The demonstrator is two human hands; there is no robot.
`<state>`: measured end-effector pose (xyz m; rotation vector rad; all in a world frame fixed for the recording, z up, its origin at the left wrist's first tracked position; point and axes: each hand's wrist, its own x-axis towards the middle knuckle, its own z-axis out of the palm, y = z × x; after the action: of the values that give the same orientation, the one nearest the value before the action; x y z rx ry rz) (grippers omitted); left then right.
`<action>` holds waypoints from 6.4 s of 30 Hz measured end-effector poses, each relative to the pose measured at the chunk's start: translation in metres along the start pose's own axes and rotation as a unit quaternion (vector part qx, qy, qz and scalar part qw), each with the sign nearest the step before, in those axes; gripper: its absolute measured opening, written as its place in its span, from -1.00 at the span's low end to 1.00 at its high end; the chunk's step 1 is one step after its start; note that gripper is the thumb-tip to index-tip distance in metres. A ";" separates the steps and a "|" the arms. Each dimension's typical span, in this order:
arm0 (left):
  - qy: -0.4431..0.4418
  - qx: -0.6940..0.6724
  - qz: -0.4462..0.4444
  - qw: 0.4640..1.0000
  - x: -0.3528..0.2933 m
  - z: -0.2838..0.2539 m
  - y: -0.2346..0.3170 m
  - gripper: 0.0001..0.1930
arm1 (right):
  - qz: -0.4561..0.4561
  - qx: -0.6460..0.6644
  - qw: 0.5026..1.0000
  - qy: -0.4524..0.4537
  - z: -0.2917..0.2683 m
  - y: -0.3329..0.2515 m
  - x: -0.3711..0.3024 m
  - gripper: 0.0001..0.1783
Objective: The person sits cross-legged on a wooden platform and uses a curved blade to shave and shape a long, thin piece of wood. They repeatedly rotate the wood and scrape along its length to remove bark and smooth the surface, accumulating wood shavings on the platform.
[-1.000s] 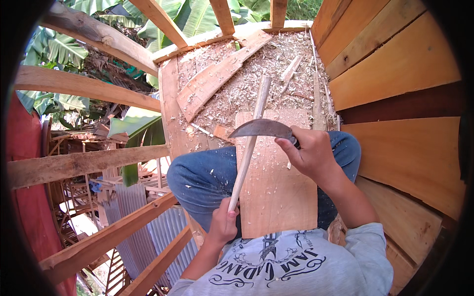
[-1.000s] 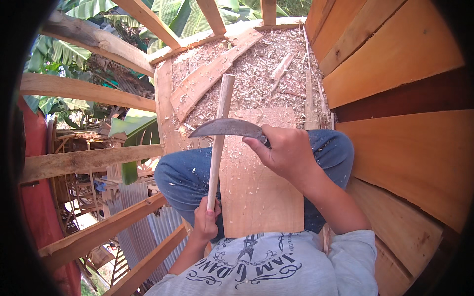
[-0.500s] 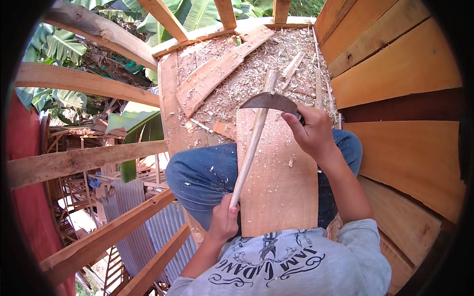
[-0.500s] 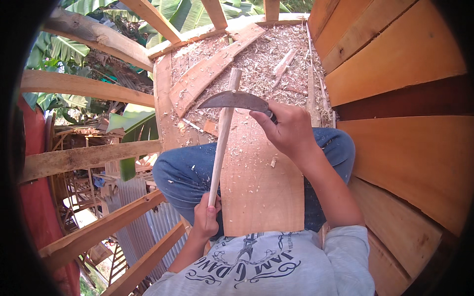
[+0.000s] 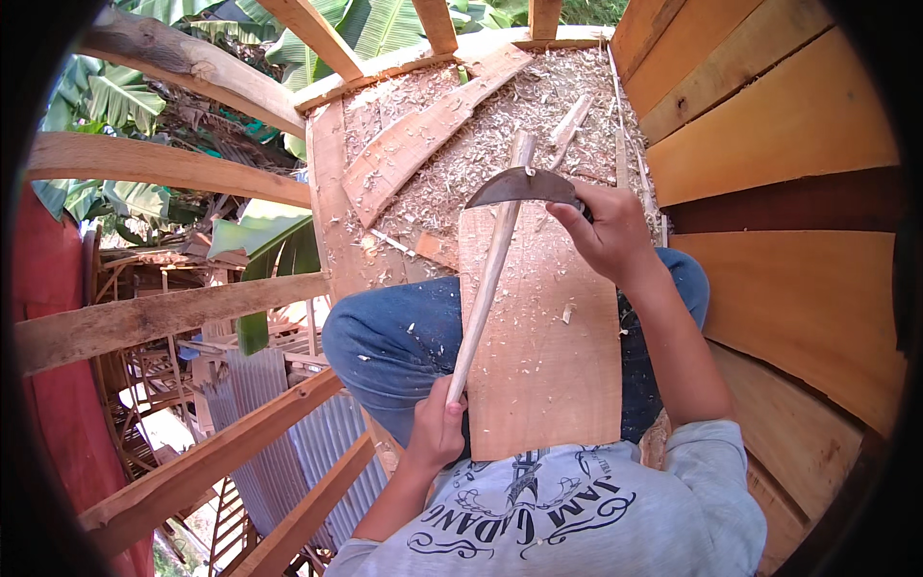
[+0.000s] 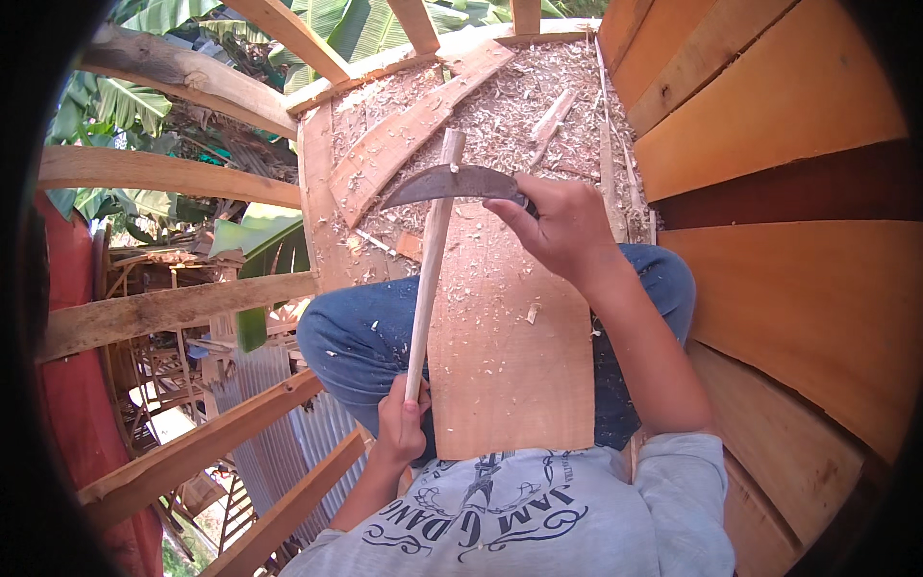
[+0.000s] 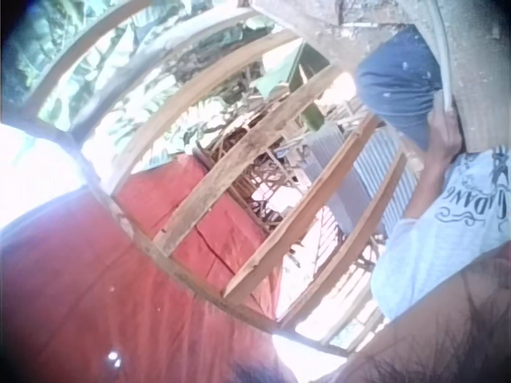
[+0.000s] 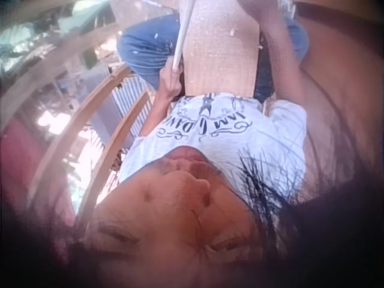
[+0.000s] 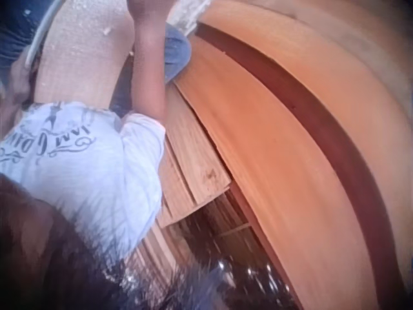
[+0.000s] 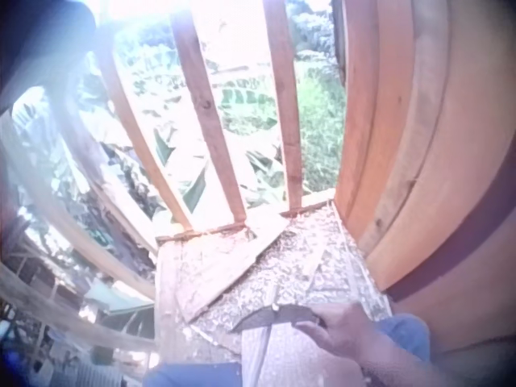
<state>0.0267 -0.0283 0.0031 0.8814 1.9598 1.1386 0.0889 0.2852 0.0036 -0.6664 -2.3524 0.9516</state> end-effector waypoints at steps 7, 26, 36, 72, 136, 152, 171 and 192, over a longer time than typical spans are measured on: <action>-0.006 0.000 0.014 1.000 -0.001 -0.001 -0.001 -0.56 | -0.175 -0.036 0.984 -0.012 0.011 -0.012 -0.010 -0.55; -0.004 -0.015 -0.008 1.000 -0.006 0.002 -0.004 -0.55 | 0.015 -0.033 0.991 -0.128 -0.018 -0.038 -0.064 -0.52; 0.007 -0.058 -0.004 0.998 -0.013 0.006 -0.012 -0.60 | 0.053 -0.018 0.993 -0.102 -0.032 -0.057 -0.040 -0.53; 0.100 -0.052 0.049 0.992 -0.006 0.012 -0.021 -0.60 | 0.086 -0.096 0.984 -0.124 -0.035 -0.062 -0.008 -0.58; 0.060 -0.074 -0.043 0.995 -0.006 0.011 -0.019 -0.65 | -0.029 -0.065 0.981 -0.182 -0.021 -0.024 0.011 -0.57; 0.041 -0.062 -0.083 0.994 -0.002 0.008 -0.014 -0.63 | 0.001 -0.027 0.987 -0.158 -0.020 -0.012 0.028 -0.62; 0.046 -0.057 -0.045 0.996 -0.001 0.011 -0.020 -0.60 | -0.228 -0.128 0.912 -0.315 -0.005 -0.023 0.002 -0.53; 0.026 -0.018 -0.081 0.996 -0.003 0.006 -0.010 -0.62 | -0.152 -0.072 0.962 -0.217 -0.001 -0.015 0.007 -0.45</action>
<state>0.0314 -0.0322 -0.0078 0.6659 2.0057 1.1079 0.0803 0.2807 0.0169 -0.1374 -2.8218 0.8578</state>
